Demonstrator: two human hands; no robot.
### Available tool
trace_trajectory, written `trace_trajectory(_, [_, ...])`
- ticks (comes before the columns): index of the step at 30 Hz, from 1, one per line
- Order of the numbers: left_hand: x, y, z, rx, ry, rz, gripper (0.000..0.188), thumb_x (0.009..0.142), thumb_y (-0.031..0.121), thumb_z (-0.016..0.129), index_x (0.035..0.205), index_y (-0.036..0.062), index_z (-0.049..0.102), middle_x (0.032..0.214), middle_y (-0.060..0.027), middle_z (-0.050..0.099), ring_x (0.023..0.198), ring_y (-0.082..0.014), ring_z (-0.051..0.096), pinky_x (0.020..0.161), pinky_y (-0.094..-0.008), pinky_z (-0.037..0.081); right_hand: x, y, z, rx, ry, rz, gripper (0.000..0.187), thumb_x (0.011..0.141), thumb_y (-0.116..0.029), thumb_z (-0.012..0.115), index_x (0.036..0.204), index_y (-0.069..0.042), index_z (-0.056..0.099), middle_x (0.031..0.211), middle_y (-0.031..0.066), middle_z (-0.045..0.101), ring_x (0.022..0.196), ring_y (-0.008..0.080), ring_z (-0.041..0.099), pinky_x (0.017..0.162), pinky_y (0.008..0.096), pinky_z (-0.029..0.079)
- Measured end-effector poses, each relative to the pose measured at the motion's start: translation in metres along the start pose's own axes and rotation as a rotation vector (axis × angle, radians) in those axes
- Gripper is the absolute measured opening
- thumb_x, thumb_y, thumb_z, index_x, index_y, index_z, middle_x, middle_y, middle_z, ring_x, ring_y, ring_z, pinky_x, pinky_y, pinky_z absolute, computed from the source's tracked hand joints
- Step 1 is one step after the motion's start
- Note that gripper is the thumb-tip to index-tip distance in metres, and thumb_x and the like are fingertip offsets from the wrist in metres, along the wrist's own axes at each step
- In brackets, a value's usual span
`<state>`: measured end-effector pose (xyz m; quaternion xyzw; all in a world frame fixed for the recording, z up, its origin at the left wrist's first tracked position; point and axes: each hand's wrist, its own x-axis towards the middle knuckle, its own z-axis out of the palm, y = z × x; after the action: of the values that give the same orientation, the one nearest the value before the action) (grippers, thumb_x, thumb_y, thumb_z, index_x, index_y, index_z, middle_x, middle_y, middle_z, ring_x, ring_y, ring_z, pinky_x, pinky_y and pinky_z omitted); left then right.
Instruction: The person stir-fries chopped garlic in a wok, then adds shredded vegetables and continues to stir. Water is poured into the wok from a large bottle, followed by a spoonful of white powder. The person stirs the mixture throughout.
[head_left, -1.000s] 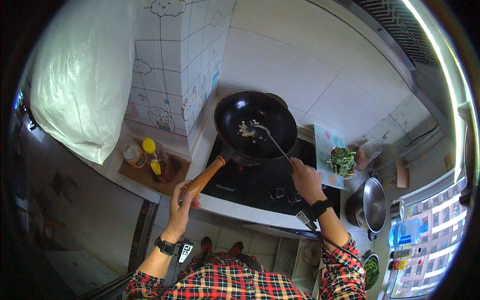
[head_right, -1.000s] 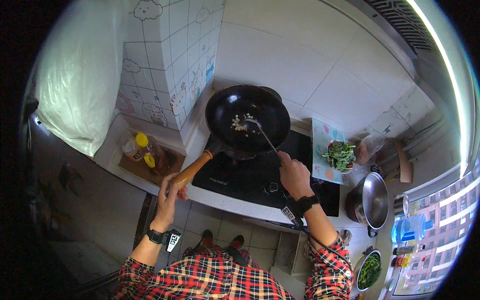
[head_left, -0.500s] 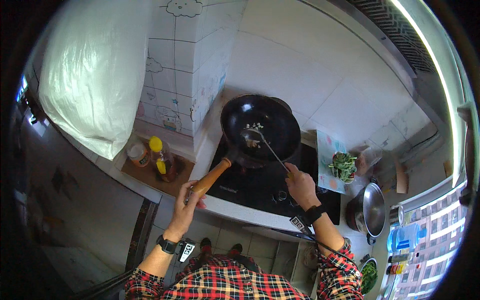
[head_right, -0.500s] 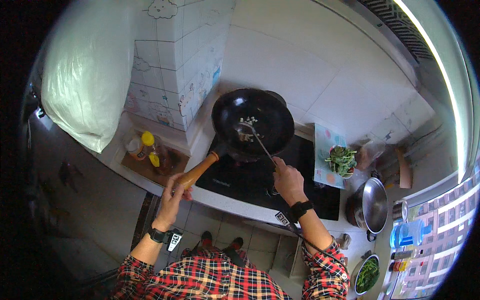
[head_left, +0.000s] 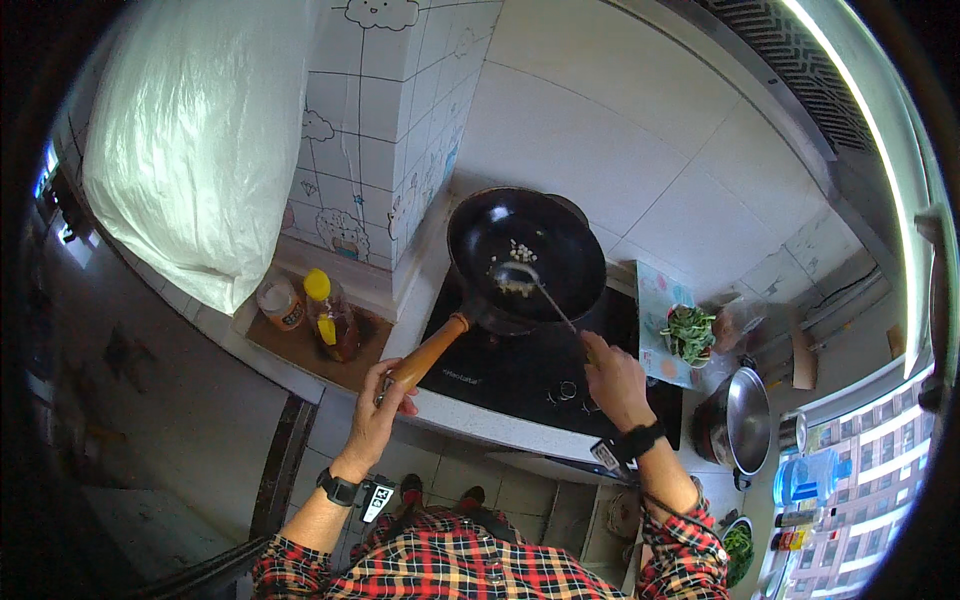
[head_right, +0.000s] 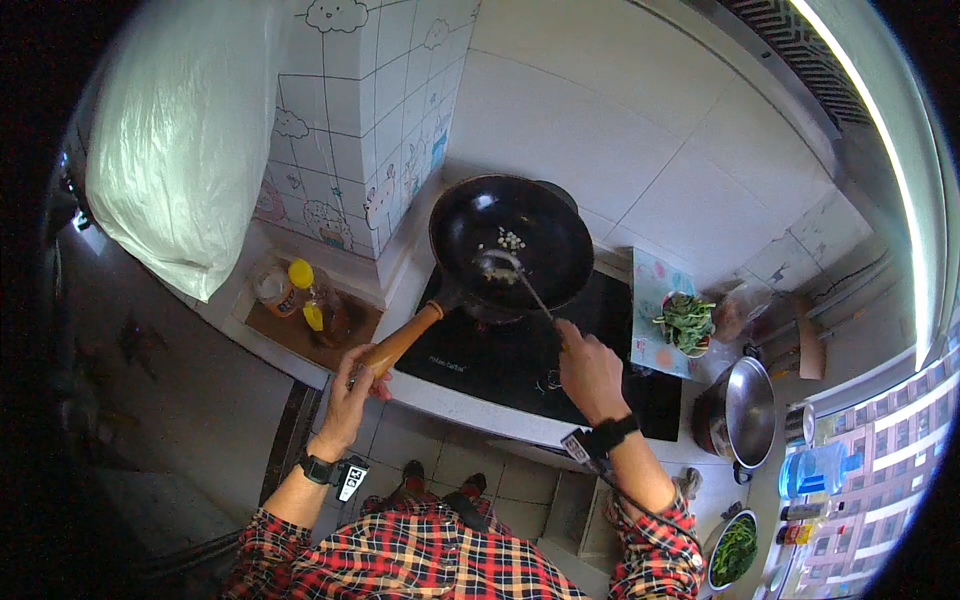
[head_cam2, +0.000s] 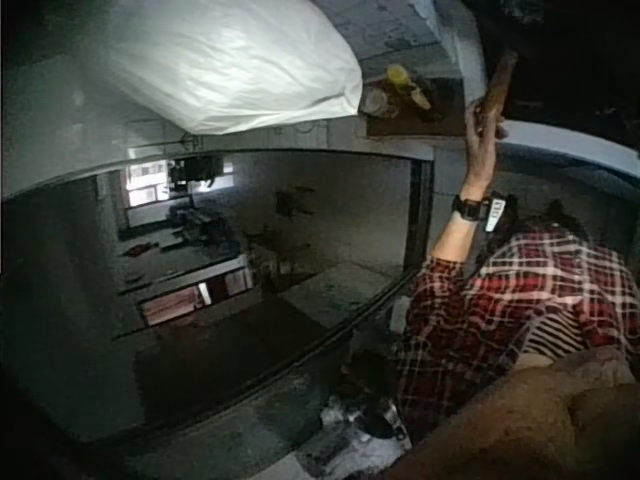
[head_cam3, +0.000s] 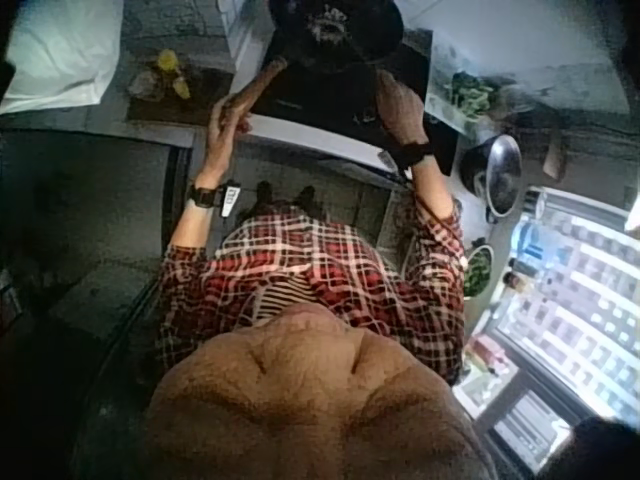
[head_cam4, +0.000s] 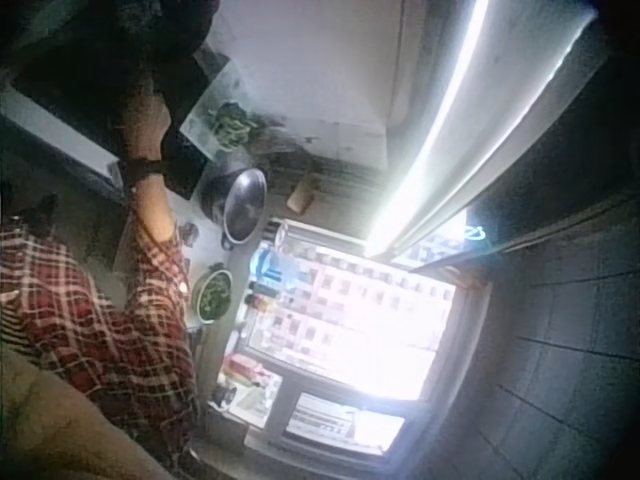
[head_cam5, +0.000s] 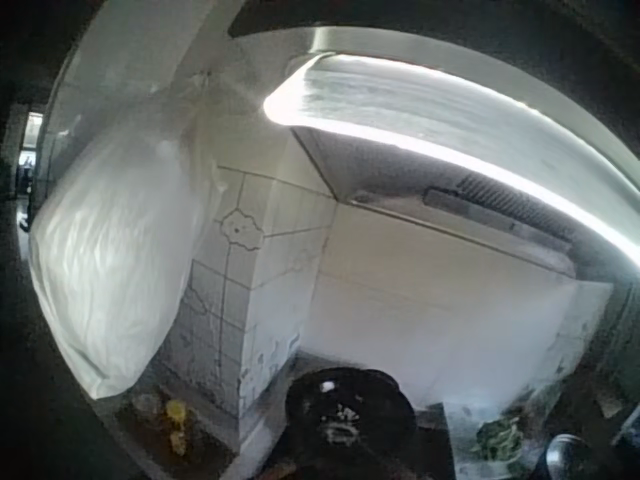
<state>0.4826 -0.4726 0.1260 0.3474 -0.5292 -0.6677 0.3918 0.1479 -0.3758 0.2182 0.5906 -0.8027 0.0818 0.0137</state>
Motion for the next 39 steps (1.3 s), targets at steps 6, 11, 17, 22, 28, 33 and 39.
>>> trace_trajectory(6, [0.002, 0.000, 0.000, 0.015, -0.007, 0.009, 0.048, 0.101, 0.040, 0.052, 0.136, 0.0080, 0.044, 0.100, -0.0093, 0.062, 0.078, -0.0106, 0.060, 0.073, -0.0260, 0.051, 0.007, 0.020, 0.019, 0.033, 0.070, 0.055, 0.040, 0.084, -0.010, 0.062, 0.124, -0.017, 0.057, 0.085, 0.0180, 0.068, 0.082, 0.0385, 0.067, 0.070, 0.0496, 0.053])
trace_trajectory(11, [0.000, 0.000, 0.001, 0.025, 0.018, -0.011, 0.048, 0.101, 0.040, 0.052, 0.135, 0.0072, 0.044, 0.099, -0.0086, 0.062, 0.077, -0.0104, 0.060, 0.073, -0.0263, 0.052, 0.013, 0.039, 0.026, 0.020, 0.112, 0.178, 0.036, 0.086, -0.012, 0.061, 0.122, -0.016, 0.058, 0.085, 0.0199, 0.068, 0.080, 0.0407, 0.066, 0.069, 0.0520, 0.052])
trace_trajectory(17, [0.002, -0.002, 0.001, 0.003, 0.019, -0.004, 0.046, 0.101, 0.037, 0.051, 0.135, 0.0062, 0.043, 0.099, -0.0088, 0.062, 0.077, -0.0100, 0.060, 0.073, -0.0265, 0.052, 0.006, 0.012, 0.035, 0.248, 0.042, 0.092, 0.043, 0.082, -0.014, 0.065, 0.124, -0.017, 0.057, 0.088, 0.0202, 0.069, 0.085, 0.0420, 0.066, 0.074, 0.0523, 0.052])
trace_trajectory(22, [0.001, 0.000, 0.002, 0.005, 0.008, -0.013, 0.043, 0.102, 0.033, 0.050, 0.135, 0.0061, 0.043, 0.099, -0.0084, 0.061, 0.076, -0.0101, 0.060, 0.073, -0.0257, 0.052, 0.046, -0.001, 0.048, 0.164, 0.064, 0.057, 0.042, 0.083, -0.013, 0.062, 0.124, -0.017, 0.056, 0.086, 0.0204, 0.069, 0.084, 0.0406, 0.066, 0.072, 0.0519, 0.053])
trace_trajectory(28, [0.000, 0.001, 0.001, 0.017, 0.026, -0.020, 0.044, 0.102, 0.034, 0.049, 0.135, 0.0063, 0.044, 0.099, -0.0081, 0.061, 0.077, -0.0103, 0.060, 0.073, -0.0261, 0.052, 0.077, 0.006, 0.040, -0.042, 0.116, 0.151, 0.039, 0.086, -0.011, 0.056, 0.124, -0.018, 0.056, 0.091, 0.0182, 0.069, 0.084, 0.0386, 0.068, 0.070, 0.0478, 0.054])
trace_trajectory(33, [0.001, -0.001, 0.000, 0.013, 0.016, 0.001, 0.045, 0.102, 0.036, 0.049, 0.135, 0.0061, 0.043, 0.099, -0.0086, 0.062, 0.077, -0.0107, 0.060, 0.073, -0.0260, 0.051, 0.054, 0.021, 0.033, -0.070, 0.088, 0.098, 0.040, 0.087, -0.012, 0.058, 0.127, -0.017, 0.056, 0.088, 0.0181, 0.069, 0.082, 0.0386, 0.068, 0.070, 0.0486, 0.054])
trace_trajectory(39, [0.001, 0.003, 0.000, 0.034, 0.000, -0.002, 0.045, 0.102, 0.036, 0.050, 0.135, 0.0062, 0.043, 0.099, -0.0094, 0.062, 0.077, -0.0108, 0.060, 0.073, -0.0257, 0.051, 0.057, 0.026, 0.033, -0.092, 0.102, 0.202, 0.038, 0.088, -0.012, 0.056, 0.126, -0.016, 0.056, 0.088, 0.0193, 0.068, 0.082, 0.0395, 0.068, 0.069, 0.0488, 0.055])
